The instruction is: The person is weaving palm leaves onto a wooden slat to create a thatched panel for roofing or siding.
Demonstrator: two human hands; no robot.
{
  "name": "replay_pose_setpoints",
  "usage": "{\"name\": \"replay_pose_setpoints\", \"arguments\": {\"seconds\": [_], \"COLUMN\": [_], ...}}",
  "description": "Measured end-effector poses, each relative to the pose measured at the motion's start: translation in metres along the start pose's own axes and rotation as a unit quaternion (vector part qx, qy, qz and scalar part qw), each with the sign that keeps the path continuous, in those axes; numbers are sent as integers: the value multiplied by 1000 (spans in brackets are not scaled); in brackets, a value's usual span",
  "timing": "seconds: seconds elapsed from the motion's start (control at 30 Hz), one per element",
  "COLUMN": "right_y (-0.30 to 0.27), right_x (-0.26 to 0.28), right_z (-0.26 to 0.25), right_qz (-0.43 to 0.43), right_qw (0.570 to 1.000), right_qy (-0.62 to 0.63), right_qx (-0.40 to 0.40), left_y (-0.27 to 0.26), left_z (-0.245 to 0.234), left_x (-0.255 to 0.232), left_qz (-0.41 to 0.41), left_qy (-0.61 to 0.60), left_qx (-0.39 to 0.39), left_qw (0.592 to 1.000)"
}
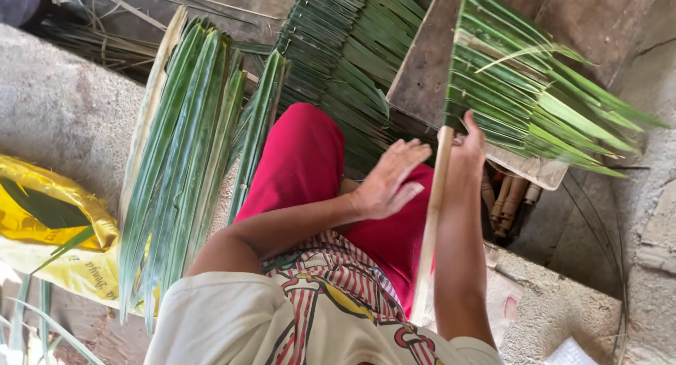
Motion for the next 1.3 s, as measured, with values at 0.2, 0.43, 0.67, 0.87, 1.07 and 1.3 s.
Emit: {"name": "replay_pose_setpoints", "arguments": {"seconds": [0.2, 0.43, 0.67, 0.87, 1.07, 1.3], "right_y": [-54, 26, -87, -58, -45, -93], "right_x": [21, 2, -35, -18, -16, -25], "right_z": [62, 45, 50, -12, -16, 7], "right_qz": [38, 43, 82, 35, 27, 25], "right_qw": [999, 990, 960, 987, 990, 995], "right_qy": [8, -100, -174, -92, -62, -46], "right_qx": [31, 87, 205, 129, 121, 85], "left_y": [-47, -92, -79, -51, -74, -186], "left_z": [-30, -4, -13, -68, -200, -354], "left_x": [87, 153, 150, 138, 95, 70], "left_qz": [-167, -392, -381, -263, -146, -333], "left_qy": [31, -63, -60, -29, 237, 395], "left_qx": [17, 113, 94, -25, -13, -69], "left_qw": [985, 911, 918, 964, 960, 853]}}
Point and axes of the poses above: each hand's wrist, its own y-axis towards the middle knuckle, its own z-axis out of the palm, x = y × z, the point moved 10 cm from there along y, towards the middle knuckle, and after that the axes turned 5 degrees about z, right-handed, at the moved point
